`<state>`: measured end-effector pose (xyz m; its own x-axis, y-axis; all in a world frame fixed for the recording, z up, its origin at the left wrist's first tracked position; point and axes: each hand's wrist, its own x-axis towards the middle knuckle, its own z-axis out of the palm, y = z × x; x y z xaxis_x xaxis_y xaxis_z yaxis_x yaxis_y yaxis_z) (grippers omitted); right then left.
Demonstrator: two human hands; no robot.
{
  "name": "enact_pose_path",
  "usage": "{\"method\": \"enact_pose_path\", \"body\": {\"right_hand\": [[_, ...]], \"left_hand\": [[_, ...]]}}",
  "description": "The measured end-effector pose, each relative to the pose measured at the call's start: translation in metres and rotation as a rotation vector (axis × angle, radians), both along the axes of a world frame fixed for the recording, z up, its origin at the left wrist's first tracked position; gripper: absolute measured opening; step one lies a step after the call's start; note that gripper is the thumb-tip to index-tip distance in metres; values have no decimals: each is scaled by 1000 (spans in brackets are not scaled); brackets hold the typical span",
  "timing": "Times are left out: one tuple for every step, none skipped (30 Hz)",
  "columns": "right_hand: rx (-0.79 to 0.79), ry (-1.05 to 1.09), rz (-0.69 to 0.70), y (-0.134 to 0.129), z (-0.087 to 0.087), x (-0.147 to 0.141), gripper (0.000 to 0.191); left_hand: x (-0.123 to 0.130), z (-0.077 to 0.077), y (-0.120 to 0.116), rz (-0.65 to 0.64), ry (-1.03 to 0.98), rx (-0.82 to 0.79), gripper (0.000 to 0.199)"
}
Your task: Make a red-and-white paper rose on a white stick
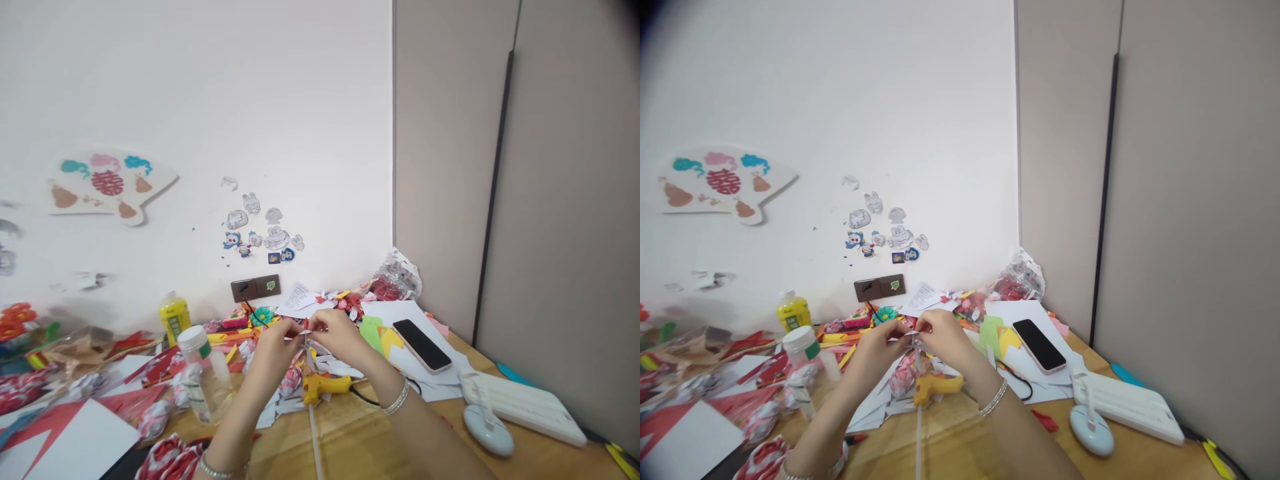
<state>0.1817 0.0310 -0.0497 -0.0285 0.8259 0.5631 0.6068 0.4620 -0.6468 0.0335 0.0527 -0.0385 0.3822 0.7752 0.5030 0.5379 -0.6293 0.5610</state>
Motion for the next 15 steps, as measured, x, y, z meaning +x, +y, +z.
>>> {"method": "enact_pose_path", "body": {"right_hand": [[6,10,-10,-1,0,0,19],[15,18,-20,-1,1,-1,19],[27,24,-29,-1,1,-2,18],[43,26,-36,-1,0,-2,18],[61,26,-42,-1,0,-3,18],[79,25,-50,-1,-1,-4,18],[98,22,-60,0,-1,-4,18],[116,17,-75,0,-2,-5,19],[132,8,-87,1,-2,-5,21],[146,-4,-95,1,-3,-6,22],[154,-17,-95,2,-3,-6,23],[153,-28,-89,2,-4,-6,24],[141,-34,-75,3,-4,-6,24],[122,-35,-57,3,-4,-5,24],[97,-29,-36,3,-4,-4,24]], "left_hand": [[0,-1,1,6,-3,4,11],[1,-1,1,13,-7,8,11],[2,-2,2,20,-10,11,11],[3,-3,3,27,-12,14,11],[4,-4,4,32,-12,15,11],[5,-6,5,35,-10,13,12],[5,-7,6,36,-4,8,13],[5,-8,7,35,8,0,14],[5,-9,7,31,23,-9,14],[5,-10,8,26,42,-18,15],[4,-10,9,23,60,-24,15],[3,-10,9,24,78,-27,16],[2,-10,9,28,93,-26,16],[2,-10,9,36,104,-23,16],[2,-10,8,45,113,-20,16]]}}
